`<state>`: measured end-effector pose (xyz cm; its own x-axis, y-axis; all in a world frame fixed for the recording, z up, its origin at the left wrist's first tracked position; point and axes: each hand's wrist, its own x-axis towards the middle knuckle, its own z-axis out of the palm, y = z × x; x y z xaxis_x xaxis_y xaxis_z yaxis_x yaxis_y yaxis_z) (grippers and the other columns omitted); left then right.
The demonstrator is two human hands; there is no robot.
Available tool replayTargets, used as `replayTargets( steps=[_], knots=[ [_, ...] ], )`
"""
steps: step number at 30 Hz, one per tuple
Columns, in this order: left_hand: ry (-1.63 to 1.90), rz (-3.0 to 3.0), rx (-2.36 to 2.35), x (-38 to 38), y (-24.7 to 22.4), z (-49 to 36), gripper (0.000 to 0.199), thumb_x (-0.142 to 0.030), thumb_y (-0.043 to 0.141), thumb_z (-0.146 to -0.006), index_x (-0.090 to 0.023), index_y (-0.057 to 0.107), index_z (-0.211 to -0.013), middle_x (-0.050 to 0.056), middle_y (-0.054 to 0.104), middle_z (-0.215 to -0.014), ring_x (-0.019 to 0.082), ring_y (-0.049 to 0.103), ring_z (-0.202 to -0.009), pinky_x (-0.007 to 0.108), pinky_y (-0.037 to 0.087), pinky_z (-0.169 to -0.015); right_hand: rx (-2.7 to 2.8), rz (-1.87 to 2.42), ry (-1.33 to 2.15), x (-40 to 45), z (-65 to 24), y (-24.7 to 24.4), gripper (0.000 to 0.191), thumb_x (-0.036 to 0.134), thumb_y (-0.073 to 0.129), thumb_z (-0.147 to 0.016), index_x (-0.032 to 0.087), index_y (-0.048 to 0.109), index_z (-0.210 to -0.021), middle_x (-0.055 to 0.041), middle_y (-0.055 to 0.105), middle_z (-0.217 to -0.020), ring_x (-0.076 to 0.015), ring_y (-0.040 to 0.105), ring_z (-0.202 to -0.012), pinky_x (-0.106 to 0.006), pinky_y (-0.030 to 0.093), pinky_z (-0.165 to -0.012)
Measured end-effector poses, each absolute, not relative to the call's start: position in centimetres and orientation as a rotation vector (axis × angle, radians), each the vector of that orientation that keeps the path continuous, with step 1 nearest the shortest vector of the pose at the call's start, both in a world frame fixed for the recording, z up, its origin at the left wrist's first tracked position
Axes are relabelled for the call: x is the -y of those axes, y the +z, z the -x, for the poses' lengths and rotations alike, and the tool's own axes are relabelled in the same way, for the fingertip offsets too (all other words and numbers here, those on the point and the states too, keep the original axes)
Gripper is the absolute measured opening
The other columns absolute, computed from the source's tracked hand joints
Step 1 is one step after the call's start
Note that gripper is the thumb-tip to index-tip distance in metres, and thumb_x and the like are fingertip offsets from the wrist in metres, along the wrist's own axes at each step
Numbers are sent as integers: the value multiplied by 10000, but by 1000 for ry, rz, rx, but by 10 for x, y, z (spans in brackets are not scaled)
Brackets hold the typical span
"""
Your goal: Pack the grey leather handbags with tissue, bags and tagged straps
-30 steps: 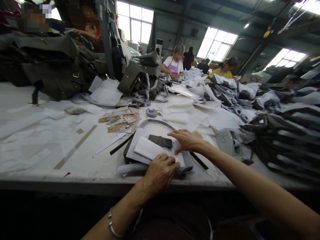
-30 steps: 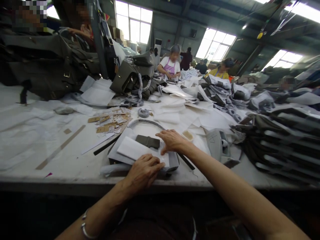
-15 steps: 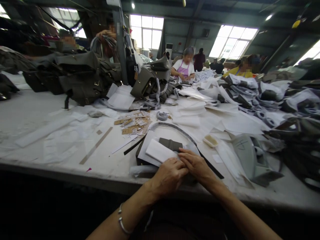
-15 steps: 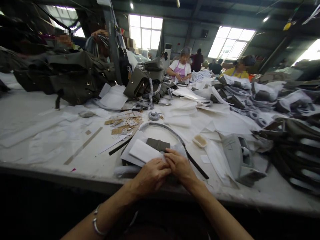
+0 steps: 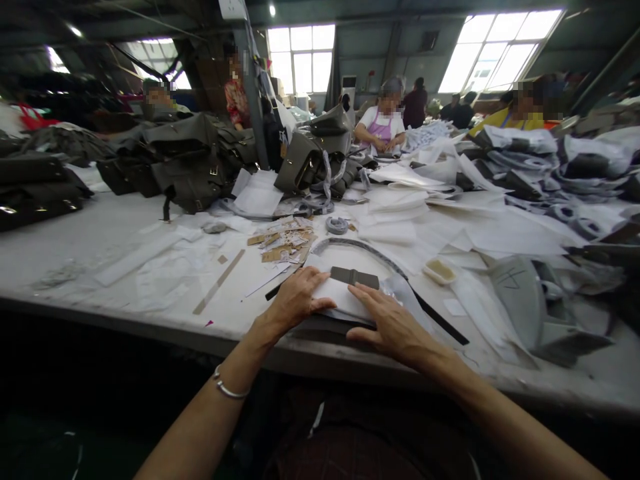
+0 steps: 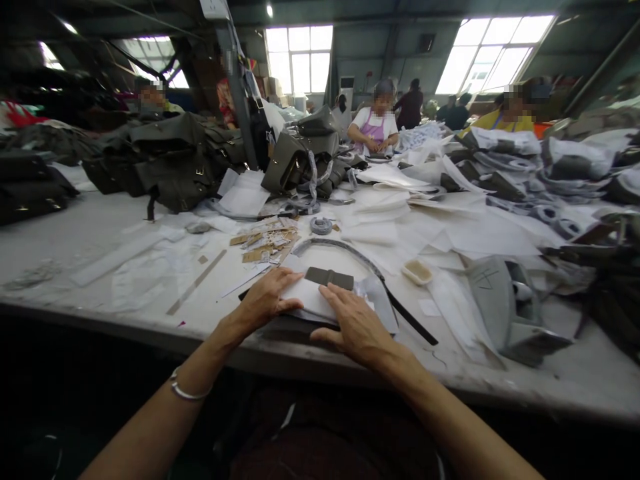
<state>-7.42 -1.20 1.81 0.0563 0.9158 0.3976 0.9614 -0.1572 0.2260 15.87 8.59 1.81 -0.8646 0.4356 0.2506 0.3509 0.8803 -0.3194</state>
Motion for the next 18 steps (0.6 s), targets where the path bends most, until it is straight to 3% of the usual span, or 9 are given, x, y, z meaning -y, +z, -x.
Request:
replayTargets(
  steps=[4, 7, 9, 12, 15, 18],
  knots=[
    [-765, 2256, 1963, 18, 23, 75, 601, -540, 718, -769, -148, 599, -1209, 102, 618, -1093, 238, 594, -1024, 387, 495, -951, 2710, 641, 276, -72, -141, 18, 697, 485, 708, -798, 218, 476, -1399, -139, 575, -1330, -346, 550, -1146, -513, 451, -979],
    [-770, 2388, 1846, 25, 28, 82, 721, -553, 761, -714, -179, 556, -1294, 138, 566, -1261, 275, 549, -1175, 430, 474, -1011, 2705, 636, 193, -70, -138, 14, 633, 423, 677, -838, 214, 474, -1400, -131, 596, -1273, -326, 554, -1082, -484, 456, -947],
    [-793, 2454, 1716, 29, 29, 87, 589, -469, 737, -784, -215, 568, -1288, 139, 503, -1377, 285, 483, -1287, 452, 441, -1062, 2705, 631, 127, -70, -138, 11, 612, 377, 656, -858, 207, 461, -1412, -130, 591, -1269, -312, 548, -1067, -468, 461, -933],
    [-928, 2459, 1568, 31, 24, 93, 278, -273, 565, -944, -225, 616, -1213, 105, 575, -1321, 227, 506, -1291, 402, 457, -1065, 2699, 621, 5, -69, -140, 7, 592, 353, 636, -879, 223, 450, -1425, -125, 568, -1307, -300, 546, -1054, -464, 471, -912],
    [-1080, 2416, 1518, 29, 14, 93, 254, -196, 489, -974, -201, 623, -1189, 89, 652, -1216, 201, 532, -1275, 374, 485, -1045, 2688, 574, -110, -67, -141, 1, 570, 352, 621, -898, 244, 450, -1431, -129, 518, -1391, -307, 540, -1103, -469, 473, -925],
    [-1149, 2373, 1574, 30, 4, 92, 253, -160, 506, -954, -182, 636, -1170, 94, 660, -1226, 216, 504, -1308, 416, 459, -1074, 2665, 467, -192, -64, -141, -7, 503, 267, 552, -940, 229, 453, -1432, -116, 471, -1463, -313, 457, -1279, -474, 420, -1031]
  ],
)
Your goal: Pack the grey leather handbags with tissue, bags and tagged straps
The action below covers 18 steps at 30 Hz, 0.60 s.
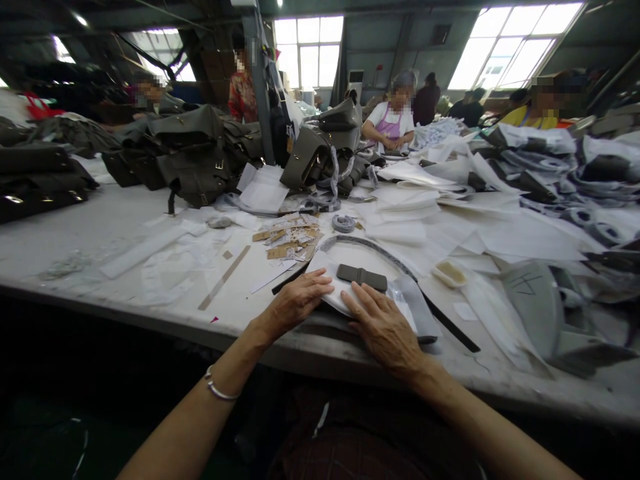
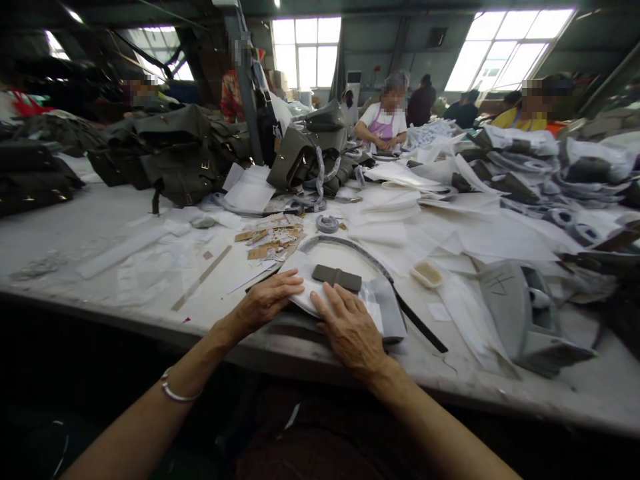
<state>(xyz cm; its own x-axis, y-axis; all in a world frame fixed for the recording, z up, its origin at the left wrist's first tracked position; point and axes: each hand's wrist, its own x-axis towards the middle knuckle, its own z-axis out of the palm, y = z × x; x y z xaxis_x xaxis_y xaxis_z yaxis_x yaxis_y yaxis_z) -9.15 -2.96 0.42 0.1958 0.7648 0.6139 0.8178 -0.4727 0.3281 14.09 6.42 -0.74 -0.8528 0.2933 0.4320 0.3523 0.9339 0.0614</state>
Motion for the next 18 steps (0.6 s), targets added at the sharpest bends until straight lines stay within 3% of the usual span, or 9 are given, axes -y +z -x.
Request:
replayTargets(
  steps=[4, 8, 14, 18],
  knots=[
    [-1065, 2391, 1847, 39, 1, 93, 322, -112, 532, -911, -219, 655, -1188, 75, 636, -1292, 251, 437, -1364, 518, 347, -1139, 2684, 375, -185, -61, -140, -15, 495, 114, 437, -952, 200, 448, -1439, -79, 468, -1484, -272, 367, -1392, -464, 334, -1132],
    [-959, 2511, 1909, 46, 1, 100, 375, -211, 630, -887, -265, 631, -1258, 56, 575, -1380, 278, 354, -1413, 517, 349, -1136, 2690, 377, -137, -61, -140, -15, 509, 82, 421, -927, 193, 478, -1421, -69, 489, -1470, -265, 383, -1392, -460, 348, -1135],
    [-1165, 2252, 1824, 38, -13, 86, 221, -266, 587, -930, -225, 709, -1110, 58, 689, -1200, 229, 542, -1262, 447, 447, -1081, 2668, 391, -49, -64, -138, -5, 430, 173, 505, -930, 175, 544, -1358, -94, 536, -1426, -279, 460, -1340, -471, 411, -1095],
    [-1117, 2172, 1843, 42, -13, 60, 209, -237, 573, -934, -222, 695, -1103, 41, 694, -1185, 208, 573, -1217, 422, 453, -1081, 2630, 338, -2, -65, -138, -4, 425, 253, 555, -933, 172, 545, -1350, -103, 576, -1383, -271, 507, -1302, -494, 403, -1101]
  ],
)
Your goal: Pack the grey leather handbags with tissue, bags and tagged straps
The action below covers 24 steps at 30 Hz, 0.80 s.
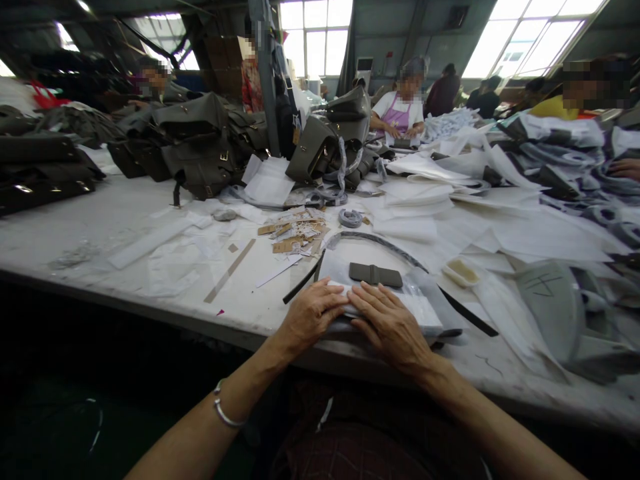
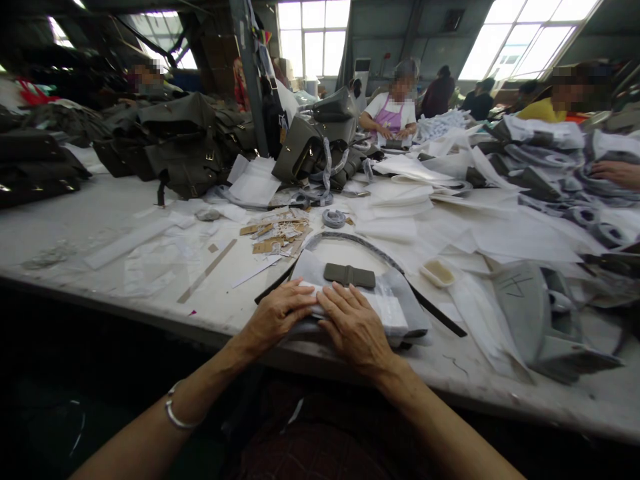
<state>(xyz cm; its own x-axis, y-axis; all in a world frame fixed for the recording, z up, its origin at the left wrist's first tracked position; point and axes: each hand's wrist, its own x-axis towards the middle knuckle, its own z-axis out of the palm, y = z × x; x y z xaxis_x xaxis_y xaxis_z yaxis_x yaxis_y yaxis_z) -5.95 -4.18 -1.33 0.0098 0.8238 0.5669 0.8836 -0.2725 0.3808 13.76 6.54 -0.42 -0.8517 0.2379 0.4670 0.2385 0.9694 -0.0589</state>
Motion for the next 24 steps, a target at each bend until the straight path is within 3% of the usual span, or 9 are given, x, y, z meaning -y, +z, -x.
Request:
replayTargets(
  steps=[3, 7, 9, 12, 17, 20, 24],
  knots=[
    [-890, 2201, 1868, 53, -12, 48, 284, -229, 606, -909, -221, 642, -1190, 62, 639, -1287, 244, 479, -1321, 458, 433, -1088, 2607, 288, 6, -65, -138, -7, 390, 225, 534, -942, 179, 566, -1328, -96, 617, -1336, -249, 539, -1274, -477, 400, -1106],
    [-586, 2232, 1761, 68, -18, 53, 605, -329, 697, -843, -194, 473, -1388, 118, 545, -1401, 350, 367, -1391, 633, 300, -1118, 2605, 276, 2, -64, -136, -10, 350, 216, 520, -949, 177, 600, -1287, -93, 635, -1312, -255, 561, -1248, -482, 405, -1099],
    [-564, 2211, 1673, 69, -21, 61, 518, -279, 634, -889, -207, 484, -1380, 98, 578, -1368, 329, 419, -1361, 597, 309, -1126, 2610, 288, 7, -63, -135, -10, 343, 211, 509, -955, 171, 600, -1283, -87, 633, -1315, -258, 563, -1244, -485, 399, -1102],
    [-595, 2221, 1614, 64, -22, 70, 396, -188, 525, -936, -233, 538, -1330, 73, 630, -1301, 266, 516, -1284, 471, 417, -1077, 2626, 300, 16, -64, -135, -9, 353, 220, 517, -953, 176, 587, -1295, -86, 631, -1319, -252, 562, -1245, -480, 391, -1109],
    [-839, 2259, 1768, 48, -19, 68, 383, -128, 558, -889, -251, 588, -1250, 51, 675, -1216, 197, 622, -1131, 359, 517, -944, 2704, 307, 49, -66, -136, -5, 490, 283, 628, -884, 136, 537, -1344, -146, 593, -1353, -283, 541, -1265, -503, 395, -1101],
    [-980, 2156, 1882, 45, -23, 63, 365, -120, 562, -883, -250, 600, -1222, 50, 686, -1175, 177, 642, -1070, 340, 528, -922, 2715, 363, 65, -67, -135, -4, 482, 207, 610, -877, 141, 531, -1348, -140, 600, -1346, -275, 547, -1256, -498, 398, -1096],
    [-886, 2187, 1738, 52, -29, 64, 391, -162, 562, -899, -210, 563, -1287, 87, 631, -1283, 227, 554, -1232, 399, 486, -1011, 2684, 362, 48, -65, -134, -10, 436, 164, 557, -891, 161, 554, -1328, -116, 605, -1347, -259, 543, -1255, -491, 381, -1105]
  ],
)
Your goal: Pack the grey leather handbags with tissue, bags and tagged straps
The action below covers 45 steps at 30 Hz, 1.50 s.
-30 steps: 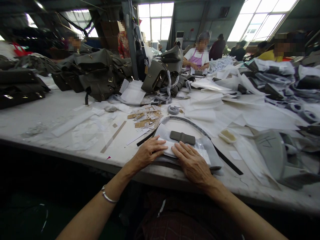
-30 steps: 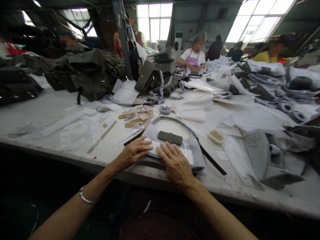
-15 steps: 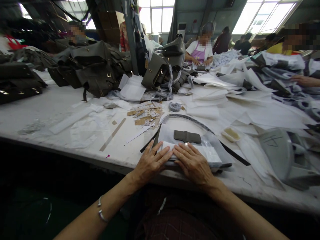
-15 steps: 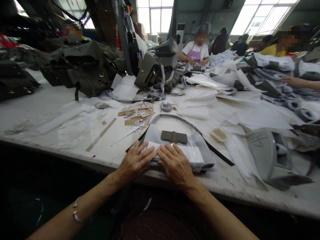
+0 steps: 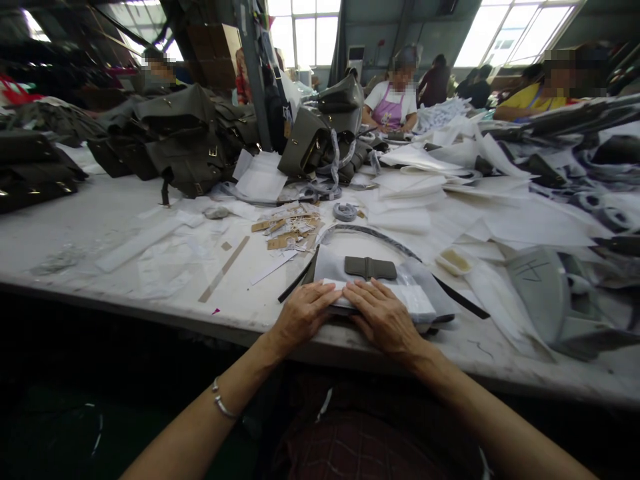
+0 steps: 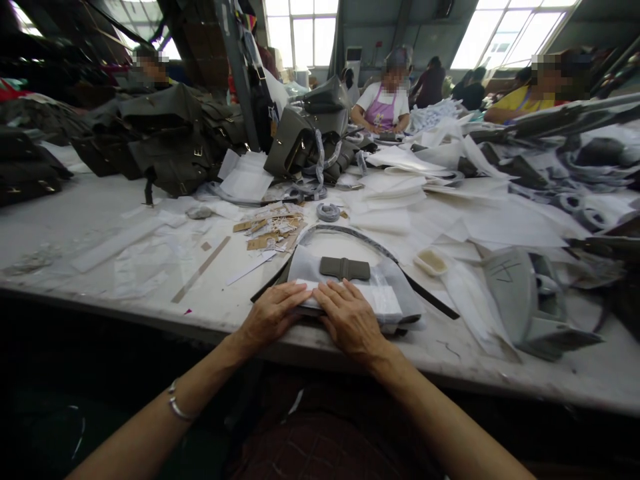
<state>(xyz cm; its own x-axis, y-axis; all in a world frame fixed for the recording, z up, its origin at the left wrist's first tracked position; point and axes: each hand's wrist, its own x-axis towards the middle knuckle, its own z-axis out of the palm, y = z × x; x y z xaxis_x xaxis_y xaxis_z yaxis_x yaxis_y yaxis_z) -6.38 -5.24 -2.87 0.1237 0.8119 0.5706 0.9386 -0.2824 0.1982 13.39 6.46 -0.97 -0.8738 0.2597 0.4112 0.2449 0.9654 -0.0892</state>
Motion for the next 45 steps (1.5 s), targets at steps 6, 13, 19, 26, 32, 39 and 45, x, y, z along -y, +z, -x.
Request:
replayTargets(
  steps=[6, 13, 19, 26, 32, 39, 45],
  knots=[
    [-771, 2141, 1609, 52, -28, 60, 293, -158, 477, -955, -200, 624, -1204, 79, 688, -1163, 231, 554, -1228, 425, 456, -1032, 2575, 336, -76, -56, -134, -22, 409, 109, 426, -941, 168, 570, -1319, -103, 616, -1334, -231, 530, -1263, -472, 334, -1131],
    [-727, 2062, 1568, 50, -38, 54, 308, -127, 439, -958, -176, 617, -1204, 100, 688, -1149, 224, 590, -1168, 402, 471, -996, 2528, 377, -134, -51, -130, -27, 391, 101, 372, -963, 125, 581, -1293, -121, 616, -1327, -250, 511, -1266, -477, 332, -1118],
    [-252, 2019, 1554, 67, -18, 47, 400, -124, 372, -968, -120, 499, -1347, 153, 549, -1379, 332, 494, -1295, 546, 405, -1045, 2503, 369, -159, -49, -129, -28, 412, 75, 366, -941, 117, 576, -1293, -132, 622, -1314, -251, 500, -1276, -483, 339, -1111],
    [-185, 2158, 1374, 48, -7, 62, 339, -94, 376, -953, -51, 520, -1256, 184, 637, -1215, 276, 611, -1150, 402, 510, -934, 2528, 465, -159, -46, -125, -26, 403, 138, 500, -910, 97, 543, -1308, -151, 605, -1327, -286, 495, -1274, -492, 332, -1108],
    [-414, 2206, 1372, 36, 6, 69, 409, -36, 393, -880, -100, 508, -1268, 150, 656, -1175, 228, 636, -1095, 365, 520, -939, 2581, 531, -122, -46, -122, -10, 867, 426, 785, -724, 113, 391, -1430, -178, 531, -1393, -356, 456, -1285, -551, 305, -1105],
    [-458, 2141, 1407, 34, 17, 68, 492, -24, 422, -765, -109, 533, -1237, 136, 664, -1158, 241, 643, -1063, 386, 517, -940, 2544, 462, -287, -61, -109, 5, 368, 234, 525, -915, 93, 515, -1255, -147, 659, -1111, -275, 585, -1002, -451, 433, -911],
    [-421, 1940, 1357, 43, 4, 56, 412, -79, 404, -890, -106, 513, -1286, 147, 657, -1185, 278, 609, -1149, 466, 430, -1043, 2595, 325, -259, -68, -109, 4, 149, 191, 443, -942, 132, 559, -1015, -86, 640, -894, -228, 578, -827, -376, 441, -752]
  ],
)
